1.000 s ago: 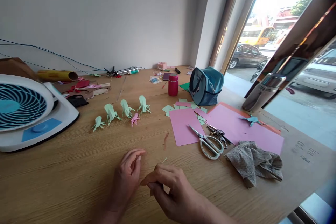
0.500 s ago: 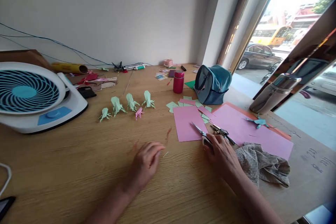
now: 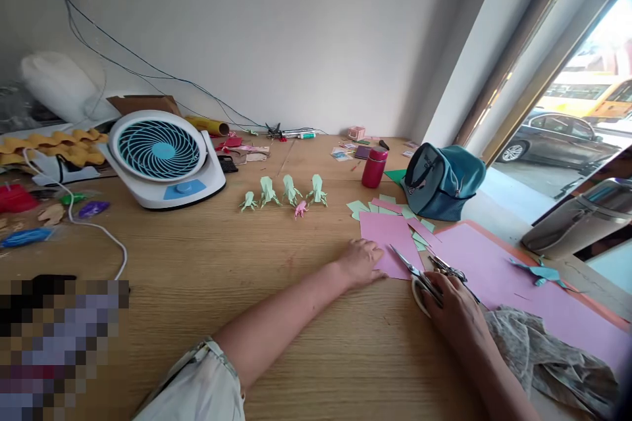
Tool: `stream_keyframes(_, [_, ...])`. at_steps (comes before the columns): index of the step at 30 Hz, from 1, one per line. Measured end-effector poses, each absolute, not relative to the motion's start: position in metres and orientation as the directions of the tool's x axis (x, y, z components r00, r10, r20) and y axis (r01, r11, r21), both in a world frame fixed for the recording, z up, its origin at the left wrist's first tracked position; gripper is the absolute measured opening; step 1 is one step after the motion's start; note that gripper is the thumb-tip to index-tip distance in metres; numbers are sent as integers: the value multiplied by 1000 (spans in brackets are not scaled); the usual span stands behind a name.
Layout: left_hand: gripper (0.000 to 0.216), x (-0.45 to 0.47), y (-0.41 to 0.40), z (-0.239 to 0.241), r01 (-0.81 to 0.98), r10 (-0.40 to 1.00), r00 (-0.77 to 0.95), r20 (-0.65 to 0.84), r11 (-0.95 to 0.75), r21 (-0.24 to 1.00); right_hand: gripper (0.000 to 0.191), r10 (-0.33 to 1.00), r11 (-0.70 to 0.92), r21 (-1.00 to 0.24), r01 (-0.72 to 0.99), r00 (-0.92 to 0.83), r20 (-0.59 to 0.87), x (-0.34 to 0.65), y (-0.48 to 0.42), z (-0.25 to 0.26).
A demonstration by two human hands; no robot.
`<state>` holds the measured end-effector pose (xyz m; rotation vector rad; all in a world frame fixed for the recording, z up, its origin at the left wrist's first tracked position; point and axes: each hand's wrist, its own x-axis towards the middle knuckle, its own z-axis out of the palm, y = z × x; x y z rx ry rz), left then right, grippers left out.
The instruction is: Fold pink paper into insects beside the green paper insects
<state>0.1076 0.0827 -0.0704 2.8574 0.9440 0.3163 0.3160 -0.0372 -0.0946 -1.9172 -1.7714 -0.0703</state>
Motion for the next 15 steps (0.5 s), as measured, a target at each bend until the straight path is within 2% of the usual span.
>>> stream_keyframes(7, [33,108,73,-58,544,546,832,94,-837,49,33,887,-63,-518,853,285,363,311,-41,-83])
stream_keyframes(9, [37,106,66,-55,548,549,832,76,-836,33,35,863,-82,-568,819,343,371,309,-43,-78])
stream_keyframes(13, [61,99,56,-56,534,533,845,48,-846,-1,38,830,-92,-635,767,412,377,307,-46,-72])
stream_keyframes(15, [63,94,55,-58,513,512,858,40,-858,-15,38,825,-105,-662,742,437,359,308,-47,-71])
